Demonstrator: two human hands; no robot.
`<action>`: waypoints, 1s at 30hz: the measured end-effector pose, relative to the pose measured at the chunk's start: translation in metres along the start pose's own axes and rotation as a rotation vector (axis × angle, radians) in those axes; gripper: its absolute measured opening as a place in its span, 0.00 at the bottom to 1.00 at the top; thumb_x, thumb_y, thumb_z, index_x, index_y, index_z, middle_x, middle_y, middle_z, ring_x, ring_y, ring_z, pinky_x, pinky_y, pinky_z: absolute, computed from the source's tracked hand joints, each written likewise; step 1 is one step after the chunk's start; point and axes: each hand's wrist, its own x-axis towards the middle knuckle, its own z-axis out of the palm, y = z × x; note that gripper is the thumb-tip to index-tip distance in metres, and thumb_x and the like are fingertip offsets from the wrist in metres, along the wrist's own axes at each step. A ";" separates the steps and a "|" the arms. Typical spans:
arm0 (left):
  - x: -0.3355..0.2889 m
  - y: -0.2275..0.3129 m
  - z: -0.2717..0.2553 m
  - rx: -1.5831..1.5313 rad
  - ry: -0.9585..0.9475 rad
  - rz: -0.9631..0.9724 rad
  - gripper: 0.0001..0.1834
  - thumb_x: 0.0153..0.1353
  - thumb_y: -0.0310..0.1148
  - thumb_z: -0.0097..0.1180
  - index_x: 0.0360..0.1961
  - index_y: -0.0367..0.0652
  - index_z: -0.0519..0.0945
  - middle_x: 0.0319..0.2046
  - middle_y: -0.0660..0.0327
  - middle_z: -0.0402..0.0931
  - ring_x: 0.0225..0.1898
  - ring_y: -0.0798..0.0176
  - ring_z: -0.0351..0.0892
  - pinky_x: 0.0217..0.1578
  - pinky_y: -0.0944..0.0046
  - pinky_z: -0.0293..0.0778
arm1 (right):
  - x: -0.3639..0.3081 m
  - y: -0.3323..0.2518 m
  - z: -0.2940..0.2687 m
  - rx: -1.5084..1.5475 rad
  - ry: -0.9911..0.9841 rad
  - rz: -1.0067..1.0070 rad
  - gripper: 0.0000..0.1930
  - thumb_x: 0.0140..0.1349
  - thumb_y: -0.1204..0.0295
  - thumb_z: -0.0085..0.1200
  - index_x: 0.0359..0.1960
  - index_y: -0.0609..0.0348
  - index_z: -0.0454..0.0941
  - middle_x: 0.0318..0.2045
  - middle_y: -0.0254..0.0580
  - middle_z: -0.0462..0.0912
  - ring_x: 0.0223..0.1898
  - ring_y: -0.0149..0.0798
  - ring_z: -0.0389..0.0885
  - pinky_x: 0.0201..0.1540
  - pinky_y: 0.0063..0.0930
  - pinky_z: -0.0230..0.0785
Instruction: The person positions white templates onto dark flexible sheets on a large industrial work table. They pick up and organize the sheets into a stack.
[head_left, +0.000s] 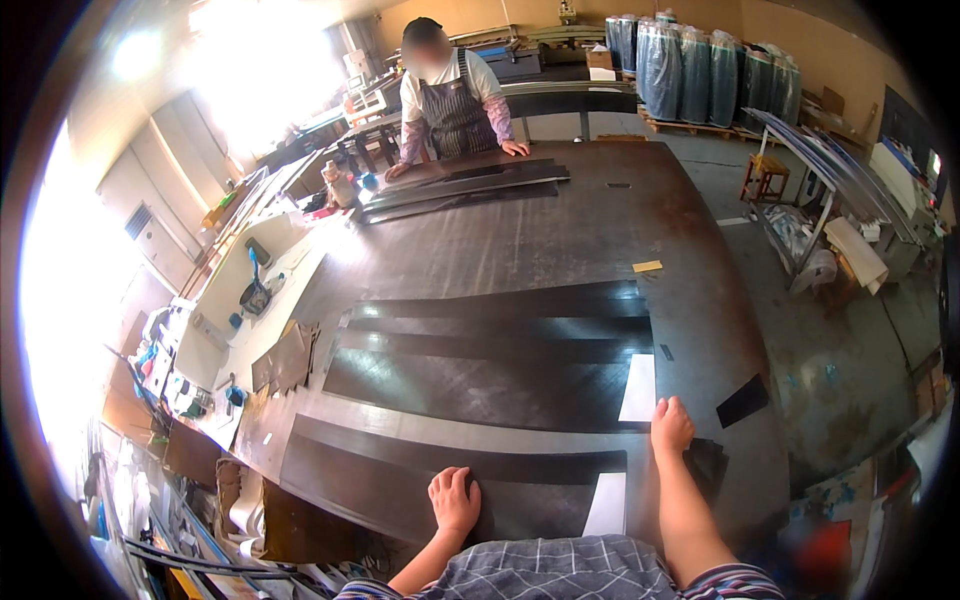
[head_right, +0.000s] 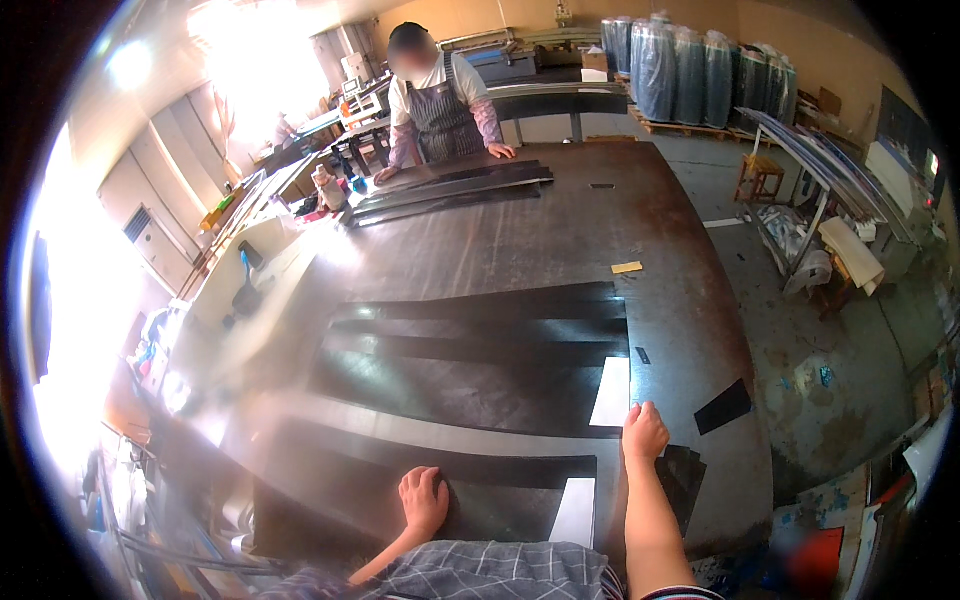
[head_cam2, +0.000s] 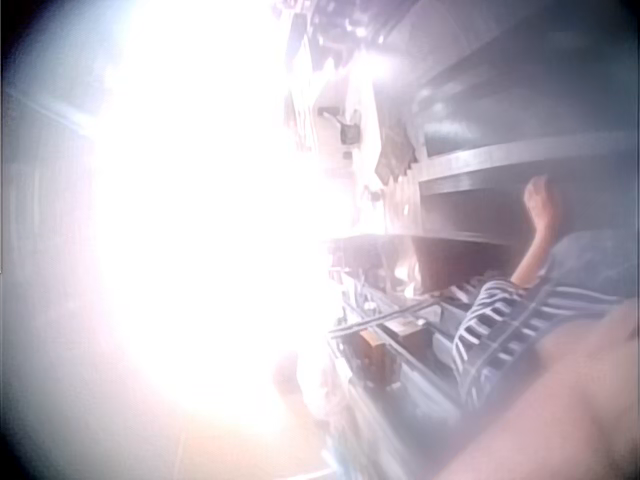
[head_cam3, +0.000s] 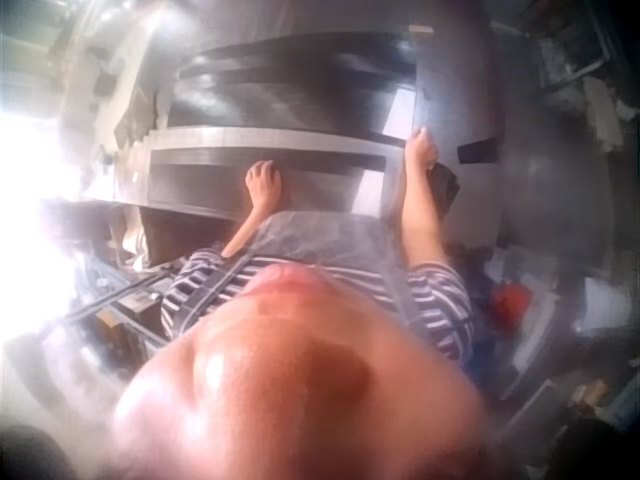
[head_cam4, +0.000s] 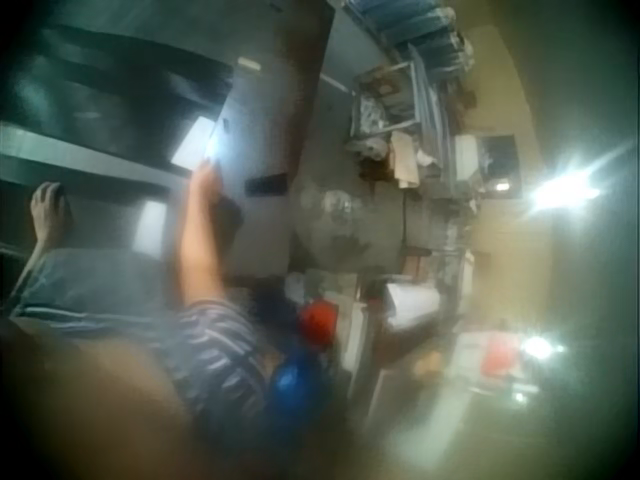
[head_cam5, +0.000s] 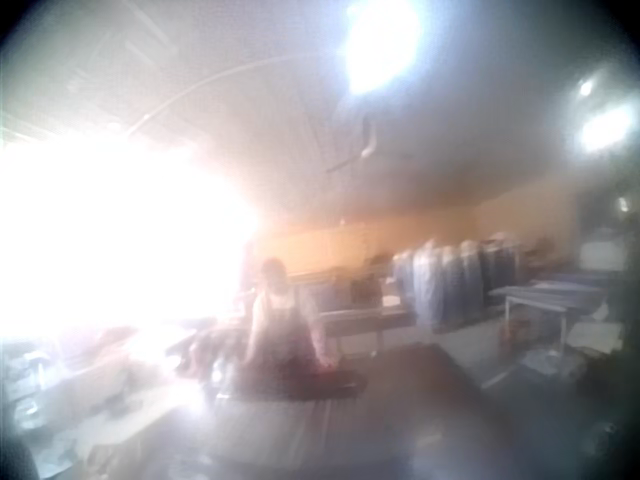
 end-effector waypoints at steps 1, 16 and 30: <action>0.000 0.001 0.001 -0.008 -0.002 -0.003 0.17 0.54 0.35 0.56 0.46 0.46 0.75 0.47 0.57 0.70 0.53 0.50 0.66 0.55 0.50 0.59 | 0.000 0.001 -0.001 0.000 0.005 0.000 0.13 0.63 0.61 0.49 0.27 0.56 0.72 0.26 0.45 0.80 0.28 0.51 0.80 0.30 0.45 0.71; 0.001 -0.007 -0.006 -0.104 0.057 -0.028 0.17 0.53 0.34 0.57 0.45 0.45 0.76 0.46 0.59 0.71 0.53 0.54 0.68 0.56 0.54 0.61 | -0.001 -0.018 -0.027 -0.055 -0.201 0.061 0.17 0.66 0.56 0.41 0.35 0.56 0.73 0.34 0.51 0.82 0.35 0.59 0.79 0.35 0.54 0.70; 0.013 -0.169 -0.061 -0.235 0.327 -0.451 0.16 0.50 0.29 0.58 0.43 0.42 0.79 0.43 0.53 0.76 0.49 0.51 0.74 0.52 0.56 0.69 | -0.110 0.021 -0.087 0.325 -0.324 -0.131 0.12 0.62 0.70 0.50 0.40 0.68 0.76 0.38 0.53 0.80 0.38 0.49 0.78 0.44 0.35 0.70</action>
